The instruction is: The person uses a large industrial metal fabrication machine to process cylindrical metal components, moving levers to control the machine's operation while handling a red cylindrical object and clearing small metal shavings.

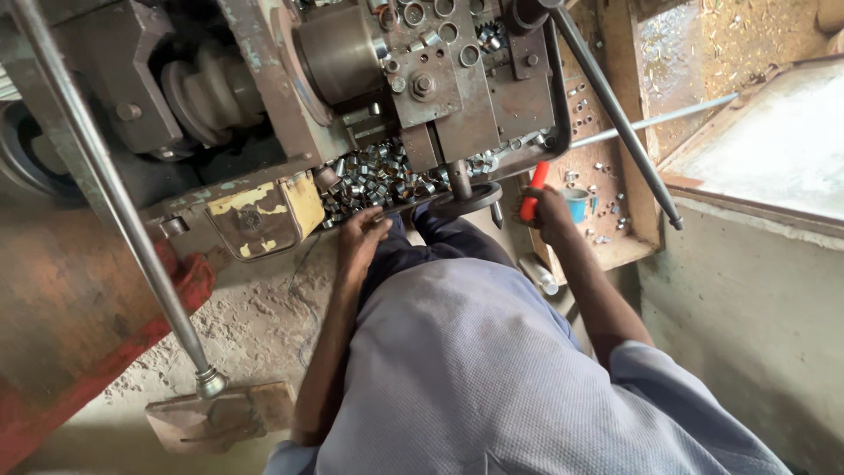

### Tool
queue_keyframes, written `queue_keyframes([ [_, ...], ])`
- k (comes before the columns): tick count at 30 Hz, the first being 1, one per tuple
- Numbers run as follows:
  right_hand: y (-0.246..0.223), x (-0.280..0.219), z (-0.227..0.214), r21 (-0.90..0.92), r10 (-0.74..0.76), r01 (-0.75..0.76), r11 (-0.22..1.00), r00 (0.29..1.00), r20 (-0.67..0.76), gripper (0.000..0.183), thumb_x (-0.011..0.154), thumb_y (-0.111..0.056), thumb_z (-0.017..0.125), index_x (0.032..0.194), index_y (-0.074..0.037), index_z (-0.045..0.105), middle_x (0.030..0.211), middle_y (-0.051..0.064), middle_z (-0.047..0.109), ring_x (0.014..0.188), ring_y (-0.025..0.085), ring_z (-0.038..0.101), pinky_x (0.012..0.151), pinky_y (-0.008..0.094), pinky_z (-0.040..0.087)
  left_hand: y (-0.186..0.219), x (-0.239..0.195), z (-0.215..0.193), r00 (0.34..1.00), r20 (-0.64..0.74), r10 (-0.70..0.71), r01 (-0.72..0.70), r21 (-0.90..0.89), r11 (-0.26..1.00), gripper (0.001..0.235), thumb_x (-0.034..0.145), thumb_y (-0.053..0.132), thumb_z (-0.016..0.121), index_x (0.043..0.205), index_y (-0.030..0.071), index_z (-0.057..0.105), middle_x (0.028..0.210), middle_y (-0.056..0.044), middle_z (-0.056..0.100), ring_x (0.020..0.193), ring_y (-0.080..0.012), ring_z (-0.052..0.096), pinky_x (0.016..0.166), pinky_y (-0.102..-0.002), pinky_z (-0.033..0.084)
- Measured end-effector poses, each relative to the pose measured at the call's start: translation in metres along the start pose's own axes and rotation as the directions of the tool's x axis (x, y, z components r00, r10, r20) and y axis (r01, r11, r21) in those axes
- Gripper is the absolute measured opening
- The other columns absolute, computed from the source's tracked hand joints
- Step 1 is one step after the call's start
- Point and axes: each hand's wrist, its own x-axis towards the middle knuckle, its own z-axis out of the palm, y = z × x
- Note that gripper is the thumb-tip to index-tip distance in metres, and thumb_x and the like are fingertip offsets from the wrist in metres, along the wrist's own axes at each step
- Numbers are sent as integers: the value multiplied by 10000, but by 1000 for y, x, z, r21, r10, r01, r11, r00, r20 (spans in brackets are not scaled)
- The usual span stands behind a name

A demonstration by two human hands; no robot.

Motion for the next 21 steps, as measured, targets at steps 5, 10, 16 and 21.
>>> queue_keyframes([
  [5,-11,7,26,179,-133,101,979,976,173,345,1000,-224,626,1274,-26,561,1049,103,692,872,183,723,744,330,618,10,16,11,997,15,74,-75,25,997,710,877,286,796,1432,-14,470,1266,-185,685,1084,-249,682,889,-340,603],
  [10,-41,-24,35,-51,-327,329,943,943,57,507,997,-183,650,1428,-70,410,1146,71,670,977,162,703,797,271,613,15,12,-5,993,-45,111,-99,208,973,1052,839,378,863,1555,-25,207,1495,-299,341,1322,-356,526,1006,-440,564],
  [16,-95,-91,55,-217,-790,778,590,612,47,431,1009,-70,713,1406,15,571,1127,122,656,981,195,664,798,305,600,26,-66,-48,866,-452,-214,241,1,971,570,891,329,723,1393,95,589,1404,-116,638,1173,-226,676,946,-353,589],
  [21,-204,-114,100,-576,-795,815,65,390,464,842,862,-66,837,1556,-35,362,1255,233,584,943,293,696,714,361,636,36,-125,-90,689,-676,-262,-209,-531,821,367,953,96,675,1303,-16,659,965,-98,686,826,-166,666,670,-256,590],
])
